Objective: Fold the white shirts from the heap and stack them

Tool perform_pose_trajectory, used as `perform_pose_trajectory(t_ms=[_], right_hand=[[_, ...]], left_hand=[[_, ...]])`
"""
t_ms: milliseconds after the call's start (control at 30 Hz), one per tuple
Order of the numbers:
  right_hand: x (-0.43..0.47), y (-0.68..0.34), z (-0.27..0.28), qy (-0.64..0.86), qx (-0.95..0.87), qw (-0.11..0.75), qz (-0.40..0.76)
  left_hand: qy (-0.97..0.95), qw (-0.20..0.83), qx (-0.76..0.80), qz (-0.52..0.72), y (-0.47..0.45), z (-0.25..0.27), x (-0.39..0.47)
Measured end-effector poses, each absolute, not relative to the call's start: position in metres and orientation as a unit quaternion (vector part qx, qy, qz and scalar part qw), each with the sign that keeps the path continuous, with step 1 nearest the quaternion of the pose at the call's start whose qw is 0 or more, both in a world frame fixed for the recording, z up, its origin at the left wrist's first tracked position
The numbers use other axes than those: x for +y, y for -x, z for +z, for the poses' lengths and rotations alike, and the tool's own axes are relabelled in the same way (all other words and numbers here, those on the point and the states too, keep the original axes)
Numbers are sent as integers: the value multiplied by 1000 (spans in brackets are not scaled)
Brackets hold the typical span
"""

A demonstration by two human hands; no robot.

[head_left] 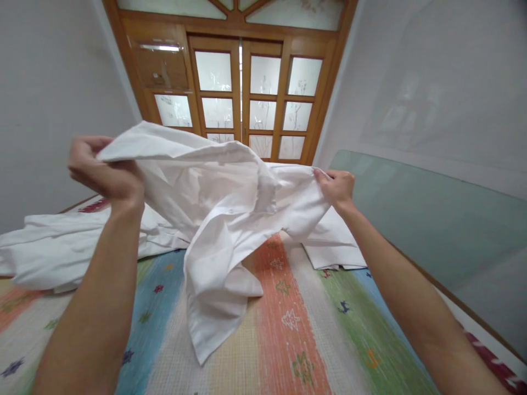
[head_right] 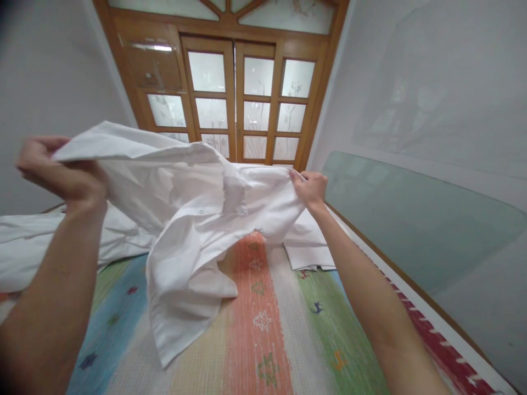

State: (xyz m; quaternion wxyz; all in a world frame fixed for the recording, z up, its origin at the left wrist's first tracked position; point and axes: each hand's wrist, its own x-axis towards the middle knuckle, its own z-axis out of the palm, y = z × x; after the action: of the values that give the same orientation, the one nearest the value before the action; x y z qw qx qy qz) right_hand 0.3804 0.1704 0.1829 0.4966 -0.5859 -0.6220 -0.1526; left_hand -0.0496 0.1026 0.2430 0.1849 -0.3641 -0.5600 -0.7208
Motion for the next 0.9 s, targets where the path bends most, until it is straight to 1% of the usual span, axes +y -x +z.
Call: perform_pose_trajectory(t_ms=[33, 100, 167, 267, 367, 433, 467, 500, 567, 633, 700, 767, 833, 900], right_hand=[[173, -385, 182, 597, -613, 493, -157], [179, -393, 177, 626, -610, 461, -153], [185, -401, 168, 663, -614, 408, -130], [192, -407, 150, 731, -604, 308, -75], [195, -409, 127, 774, -614, 152, -21], [195, -407, 112, 760, -648, 45, 5], [195, -405, 104, 745, -667, 10, 11], [195, -403, 97, 727, -686, -8, 10], [193, -397, 84, 687, -726, 4, -18], [192, -387, 75, 642, -762, 50, -67], [190, -376, 70, 589, -799, 81, -88], [188, -363, 69, 536, -837, 85, -66], [188, -352, 71, 484, -871, 83, -21], [191, -345, 78, 445, -891, 80, 46]], left_hand=[[349, 206, -569, -716, 49, 246, 100], [369, 243, -603, -664, 45, 242, 96], [474, 218, -629, -576, 40, 229, 93], [606, 123, -674, -404, 34, 198, 96], [671, 31, -701, -239, 30, 166, 107], [742, -47, -651, -153, 28, 146, 114], [774, -75, -616, -127, 26, 138, 117], [801, -91, -580, -118, 24, 131, 119], [837, -78, -521, -151, 17, 120, 121], [852, -40, -480, -204, 8, 115, 120], [859, -46, -467, -207, -1, 115, 118], [862, -118, -470, -148, -8, 121, 116], [856, -226, -455, -95, -12, 130, 112], [836, -325, -434, -84, -11, 141, 111]])
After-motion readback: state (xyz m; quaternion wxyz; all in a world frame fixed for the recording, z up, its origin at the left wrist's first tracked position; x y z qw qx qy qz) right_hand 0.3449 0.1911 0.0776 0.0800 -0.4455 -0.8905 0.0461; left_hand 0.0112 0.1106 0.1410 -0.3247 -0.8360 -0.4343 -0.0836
